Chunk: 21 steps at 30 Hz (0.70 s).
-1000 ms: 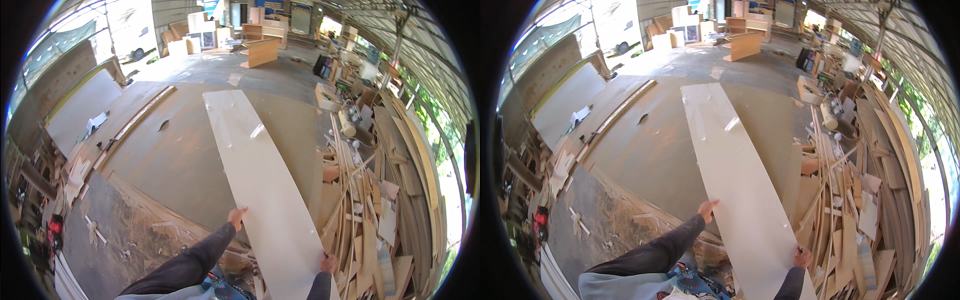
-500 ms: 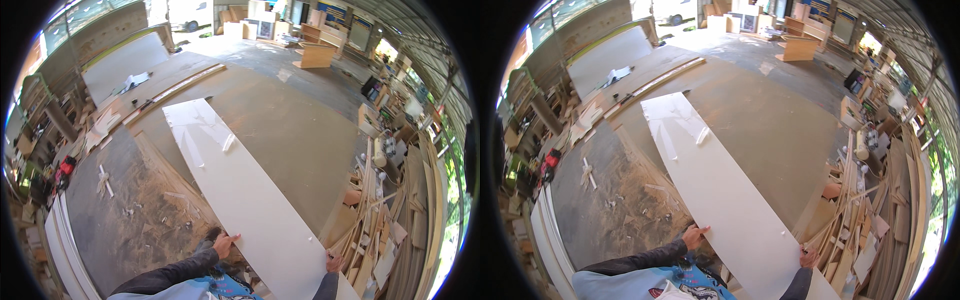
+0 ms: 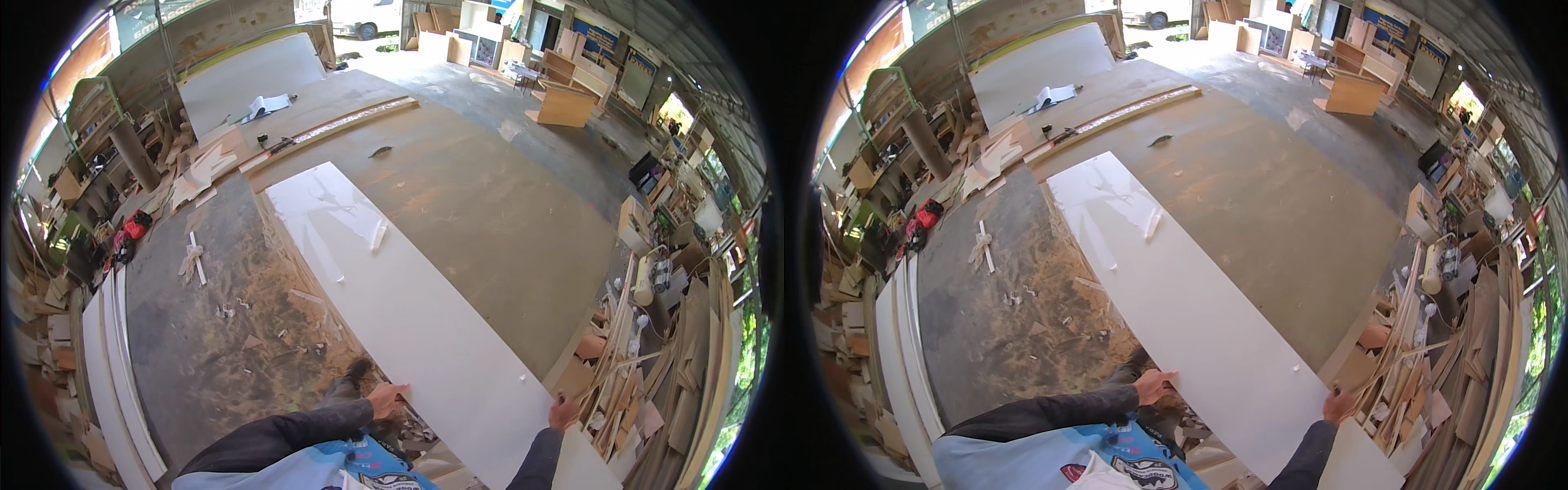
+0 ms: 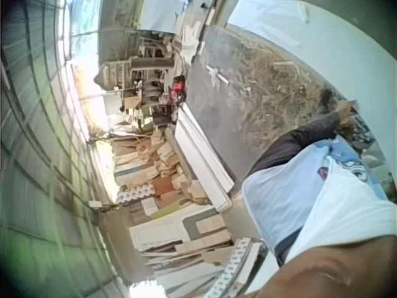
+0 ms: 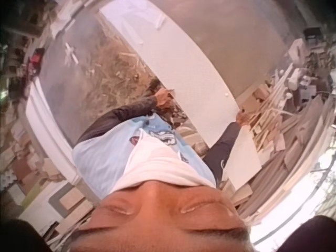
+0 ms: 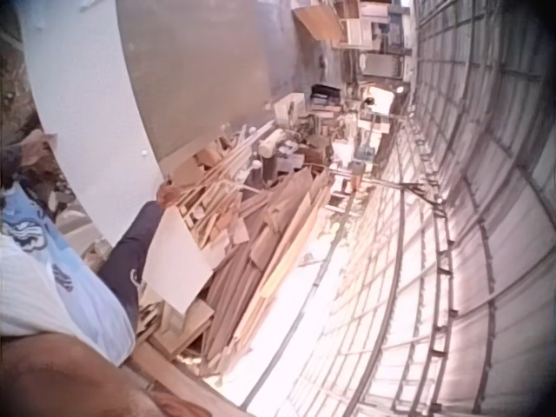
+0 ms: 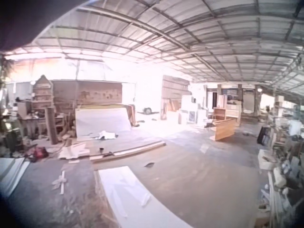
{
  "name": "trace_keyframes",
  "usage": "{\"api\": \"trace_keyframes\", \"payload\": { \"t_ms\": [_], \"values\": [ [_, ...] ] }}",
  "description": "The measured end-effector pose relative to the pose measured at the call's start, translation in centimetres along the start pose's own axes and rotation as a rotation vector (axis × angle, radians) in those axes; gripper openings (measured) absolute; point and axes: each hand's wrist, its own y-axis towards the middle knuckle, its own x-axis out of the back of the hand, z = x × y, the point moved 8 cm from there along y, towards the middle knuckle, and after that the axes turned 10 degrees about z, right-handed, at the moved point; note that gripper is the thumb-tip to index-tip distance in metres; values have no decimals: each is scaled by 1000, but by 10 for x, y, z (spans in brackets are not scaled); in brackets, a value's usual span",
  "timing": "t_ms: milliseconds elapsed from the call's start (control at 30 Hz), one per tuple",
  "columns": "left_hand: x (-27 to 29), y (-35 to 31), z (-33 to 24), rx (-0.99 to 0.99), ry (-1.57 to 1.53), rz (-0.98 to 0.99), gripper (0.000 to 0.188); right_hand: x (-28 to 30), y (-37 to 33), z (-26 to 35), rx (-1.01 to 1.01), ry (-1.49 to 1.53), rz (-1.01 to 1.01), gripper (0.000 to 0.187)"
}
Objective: The person peels a white protective plastic film off a large wooden board by hand, using a marker to lift the edge and then pulling the film away.
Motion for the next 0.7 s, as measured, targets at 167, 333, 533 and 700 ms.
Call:
{"api": "trace_keyframes", "payload": {
  "t_ms": [167,333,533,700],
  "values": [
    [-1,-11,-1,171,199,-34,39,52,2,5,-202,30,-124,24],
    [-18,-36,-46,437,780,75,42,78,-49,11,-344,149,-196,33],
    [33,-6,-182,-132,1208,-292,35,60,-184,84,-298,426,-406,24],
    [82,45,-341,-240,1322,-759,58,31,-285,175,-403,550,-319,18]
  ]
}}
